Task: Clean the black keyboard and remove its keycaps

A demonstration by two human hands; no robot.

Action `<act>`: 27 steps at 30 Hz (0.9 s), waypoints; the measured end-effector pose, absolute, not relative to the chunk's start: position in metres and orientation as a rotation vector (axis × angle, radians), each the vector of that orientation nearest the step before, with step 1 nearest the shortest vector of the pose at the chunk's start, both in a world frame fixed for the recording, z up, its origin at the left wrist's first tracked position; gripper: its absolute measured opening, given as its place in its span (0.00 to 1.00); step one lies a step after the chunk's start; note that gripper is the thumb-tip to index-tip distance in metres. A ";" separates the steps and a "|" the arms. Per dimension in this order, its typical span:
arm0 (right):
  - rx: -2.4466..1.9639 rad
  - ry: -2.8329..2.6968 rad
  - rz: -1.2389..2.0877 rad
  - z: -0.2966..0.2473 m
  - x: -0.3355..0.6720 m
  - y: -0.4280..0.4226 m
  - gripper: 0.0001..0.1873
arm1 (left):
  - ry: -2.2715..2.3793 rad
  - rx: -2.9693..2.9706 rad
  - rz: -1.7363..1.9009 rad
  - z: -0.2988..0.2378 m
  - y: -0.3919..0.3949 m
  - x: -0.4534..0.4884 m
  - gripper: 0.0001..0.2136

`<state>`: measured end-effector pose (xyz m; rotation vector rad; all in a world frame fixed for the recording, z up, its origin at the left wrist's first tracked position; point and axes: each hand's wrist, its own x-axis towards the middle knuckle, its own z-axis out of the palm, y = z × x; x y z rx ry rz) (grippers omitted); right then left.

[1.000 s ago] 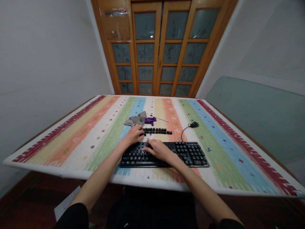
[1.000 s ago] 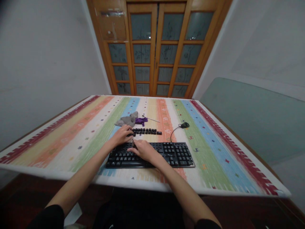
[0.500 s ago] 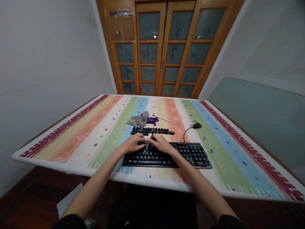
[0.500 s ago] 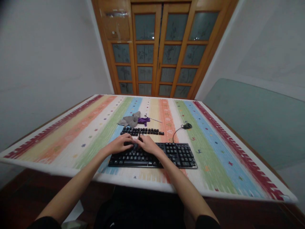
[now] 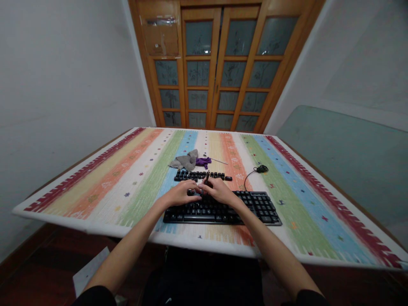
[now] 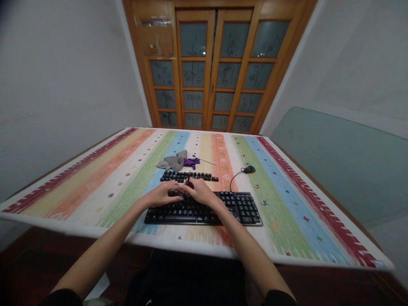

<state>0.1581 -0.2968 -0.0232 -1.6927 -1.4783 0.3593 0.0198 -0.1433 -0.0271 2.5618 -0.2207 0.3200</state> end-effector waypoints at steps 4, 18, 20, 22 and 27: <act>-1.711 -1.517 0.316 -0.021 0.158 -0.300 0.15 | -0.201 2.579 0.335 -0.027 -0.144 0.024 0.09; -1.723 -1.546 0.307 -0.016 0.161 -0.307 0.16 | -0.264 2.639 0.306 -0.027 -0.146 0.032 0.07; -1.733 -1.549 0.298 -0.016 0.161 -0.308 0.16 | -0.262 2.656 0.303 -0.028 -0.145 0.034 0.05; -1.738 -1.542 0.282 -0.018 0.161 -0.308 0.16 | -0.252 2.659 0.313 -0.027 -0.144 0.036 0.03; -1.771 -1.391 0.166 -0.027 0.165 -0.308 0.17 | -0.216 2.550 0.423 -0.020 -0.135 0.041 0.04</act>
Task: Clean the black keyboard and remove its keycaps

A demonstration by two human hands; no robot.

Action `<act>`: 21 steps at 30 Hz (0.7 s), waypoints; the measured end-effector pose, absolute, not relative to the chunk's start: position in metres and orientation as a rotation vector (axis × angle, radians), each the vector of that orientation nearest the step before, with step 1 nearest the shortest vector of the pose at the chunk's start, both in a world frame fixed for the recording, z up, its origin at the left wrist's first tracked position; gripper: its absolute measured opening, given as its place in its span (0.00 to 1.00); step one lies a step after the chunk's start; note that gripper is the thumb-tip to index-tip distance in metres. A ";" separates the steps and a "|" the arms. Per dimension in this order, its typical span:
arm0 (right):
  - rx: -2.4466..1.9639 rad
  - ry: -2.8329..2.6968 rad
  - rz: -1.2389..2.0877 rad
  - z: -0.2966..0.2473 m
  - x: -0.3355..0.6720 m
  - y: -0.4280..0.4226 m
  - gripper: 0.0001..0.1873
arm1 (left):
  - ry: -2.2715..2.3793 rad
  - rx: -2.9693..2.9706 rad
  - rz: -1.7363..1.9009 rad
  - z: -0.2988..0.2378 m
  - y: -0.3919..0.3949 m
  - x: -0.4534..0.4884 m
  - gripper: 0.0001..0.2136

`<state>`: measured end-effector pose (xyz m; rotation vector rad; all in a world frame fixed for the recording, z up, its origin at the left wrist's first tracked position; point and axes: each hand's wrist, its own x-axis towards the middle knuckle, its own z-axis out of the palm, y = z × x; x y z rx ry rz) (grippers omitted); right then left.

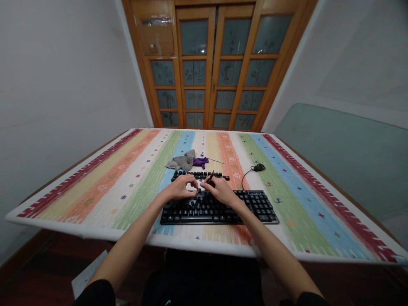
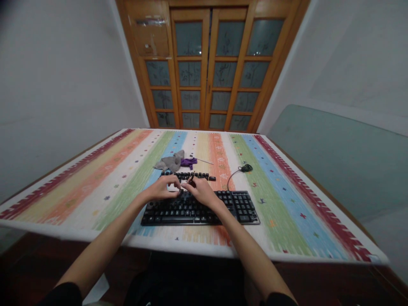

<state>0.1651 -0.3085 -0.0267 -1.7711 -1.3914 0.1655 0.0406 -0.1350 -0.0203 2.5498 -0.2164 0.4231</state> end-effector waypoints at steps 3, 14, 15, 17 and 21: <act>-1.783 -1.337 0.160 -0.031 0.168 -0.311 0.18 | -0.204 2.554 0.511 -0.020 -0.125 0.047 0.02; -1.764 -1.429 0.297 -0.034 0.164 -0.330 0.17 | -0.181 2.915 0.592 -0.048 -0.109 0.079 0.02; -1.764 -1.428 0.308 -0.034 0.163 -0.331 0.17 | -0.175 2.930 0.584 -0.049 -0.109 0.081 0.02; -1.763 -1.427 0.323 -0.035 0.162 -0.333 0.16 | -0.166 2.957 0.568 -0.051 -0.108 0.082 0.02; -1.769 -1.423 0.336 -0.037 0.160 -0.333 0.16 | -0.169 2.983 0.545 -0.052 -0.108 0.083 0.02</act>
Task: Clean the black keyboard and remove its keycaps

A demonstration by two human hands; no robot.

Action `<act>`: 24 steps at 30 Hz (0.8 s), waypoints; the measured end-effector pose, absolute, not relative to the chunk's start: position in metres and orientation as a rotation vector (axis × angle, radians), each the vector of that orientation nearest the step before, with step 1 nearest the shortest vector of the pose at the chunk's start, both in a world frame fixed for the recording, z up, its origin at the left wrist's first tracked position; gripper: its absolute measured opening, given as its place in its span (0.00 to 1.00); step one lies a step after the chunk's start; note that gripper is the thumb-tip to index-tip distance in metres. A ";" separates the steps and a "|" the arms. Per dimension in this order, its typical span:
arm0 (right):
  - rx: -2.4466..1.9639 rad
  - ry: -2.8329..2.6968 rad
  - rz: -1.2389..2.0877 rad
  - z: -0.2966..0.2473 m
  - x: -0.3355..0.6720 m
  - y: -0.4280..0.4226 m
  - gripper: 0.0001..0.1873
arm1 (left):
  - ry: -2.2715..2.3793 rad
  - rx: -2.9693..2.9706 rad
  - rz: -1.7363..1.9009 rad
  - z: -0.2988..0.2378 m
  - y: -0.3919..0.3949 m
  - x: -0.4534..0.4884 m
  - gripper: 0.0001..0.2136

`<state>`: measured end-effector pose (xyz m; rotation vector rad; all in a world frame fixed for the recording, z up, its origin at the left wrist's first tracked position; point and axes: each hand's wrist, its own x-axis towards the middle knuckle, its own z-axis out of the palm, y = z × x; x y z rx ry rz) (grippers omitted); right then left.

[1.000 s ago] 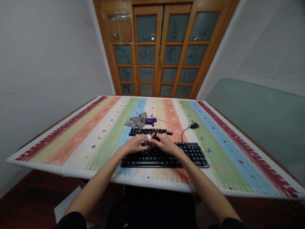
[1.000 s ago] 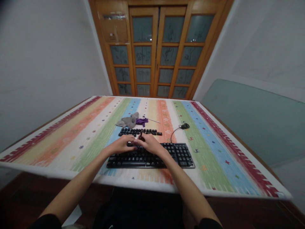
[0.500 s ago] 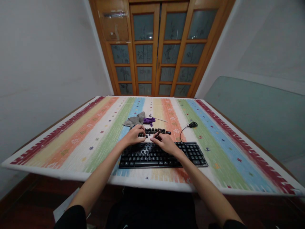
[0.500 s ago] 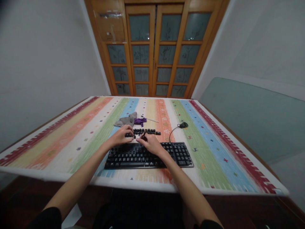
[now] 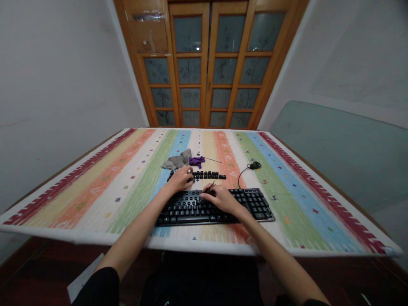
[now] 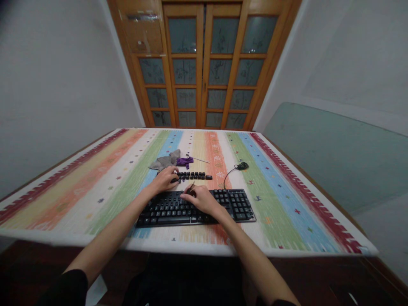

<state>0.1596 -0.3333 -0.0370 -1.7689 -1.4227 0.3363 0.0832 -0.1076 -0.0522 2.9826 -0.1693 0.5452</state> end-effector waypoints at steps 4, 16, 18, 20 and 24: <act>-1.776 -1.420 0.323 -0.041 0.155 -0.330 0.17 | -0.159 2.995 0.545 -0.052 -0.108 0.082 0.03; -1.782 -1.360 0.261 -0.048 0.152 -0.325 0.17 | -0.174 3.042 0.596 -0.058 -0.106 0.081 0.05; -1.801 -1.399 0.255 -0.048 0.149 -0.323 0.18 | -0.175 3.044 0.601 -0.058 -0.107 0.081 0.05; -1.823 -1.478 0.227 -0.047 0.145 -0.320 0.18 | -0.173 3.041 0.604 -0.058 -0.106 0.081 0.04; -1.898 -1.694 0.115 -0.045 0.139 -0.314 0.19 | -0.163 3.038 0.623 -0.059 -0.106 0.079 0.05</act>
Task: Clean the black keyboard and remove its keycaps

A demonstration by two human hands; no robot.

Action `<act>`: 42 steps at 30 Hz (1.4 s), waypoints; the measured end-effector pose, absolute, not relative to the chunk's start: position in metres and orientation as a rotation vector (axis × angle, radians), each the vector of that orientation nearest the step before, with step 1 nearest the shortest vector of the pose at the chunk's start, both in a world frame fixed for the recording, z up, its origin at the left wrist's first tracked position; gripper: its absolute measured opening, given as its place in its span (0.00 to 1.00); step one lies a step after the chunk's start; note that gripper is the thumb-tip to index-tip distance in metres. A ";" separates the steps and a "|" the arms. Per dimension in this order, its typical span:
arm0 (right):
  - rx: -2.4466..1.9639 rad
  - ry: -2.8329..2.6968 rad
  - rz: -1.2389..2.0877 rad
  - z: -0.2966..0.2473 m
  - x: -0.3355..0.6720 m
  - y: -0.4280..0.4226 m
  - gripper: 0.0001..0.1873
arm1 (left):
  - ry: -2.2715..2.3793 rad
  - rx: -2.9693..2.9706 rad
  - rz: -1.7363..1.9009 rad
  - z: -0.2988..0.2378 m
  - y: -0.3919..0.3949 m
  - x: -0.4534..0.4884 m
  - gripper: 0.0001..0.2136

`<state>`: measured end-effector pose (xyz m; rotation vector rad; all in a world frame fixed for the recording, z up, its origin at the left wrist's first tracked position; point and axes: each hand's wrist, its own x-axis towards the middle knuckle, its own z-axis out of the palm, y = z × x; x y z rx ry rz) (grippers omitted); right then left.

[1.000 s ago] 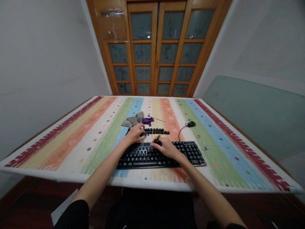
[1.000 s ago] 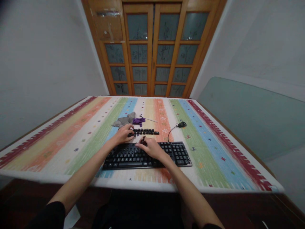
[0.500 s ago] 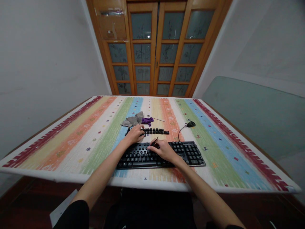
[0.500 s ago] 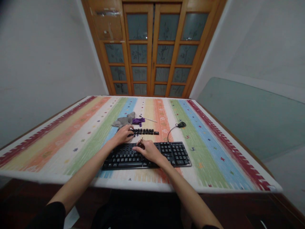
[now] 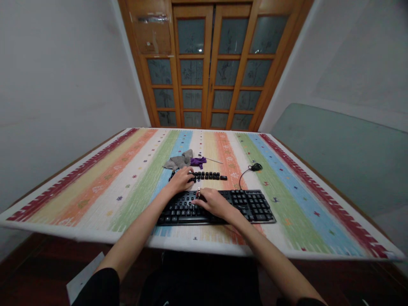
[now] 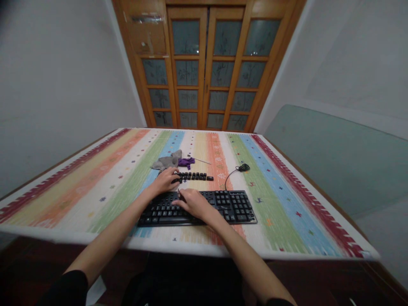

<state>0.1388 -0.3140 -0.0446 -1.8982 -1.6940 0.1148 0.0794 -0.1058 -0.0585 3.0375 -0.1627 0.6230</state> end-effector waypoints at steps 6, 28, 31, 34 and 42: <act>-1.931 -1.708 0.142 -0.041 0.149 -0.305 0.15 | -0.177 2.974 0.658 -0.053 -0.109 0.068 0.05; -1.723 -1.404 0.364 -0.048 0.168 -0.300 0.25 | -0.249 2.662 0.351 -0.042 -0.150 0.023 0.05; -1.711 -1.396 0.366 -0.040 0.167 -0.304 0.24 | -0.245 2.631 0.331 -0.037 -0.153 0.024 0.06; -1.696 -1.415 0.354 -0.033 0.166 -0.308 0.22 | -0.250 2.600 0.325 -0.034 -0.155 0.026 0.08; -1.726 -1.500 0.255 -0.026 0.167 -0.316 0.18 | -0.259 2.586 0.292 -0.032 -0.155 0.035 0.09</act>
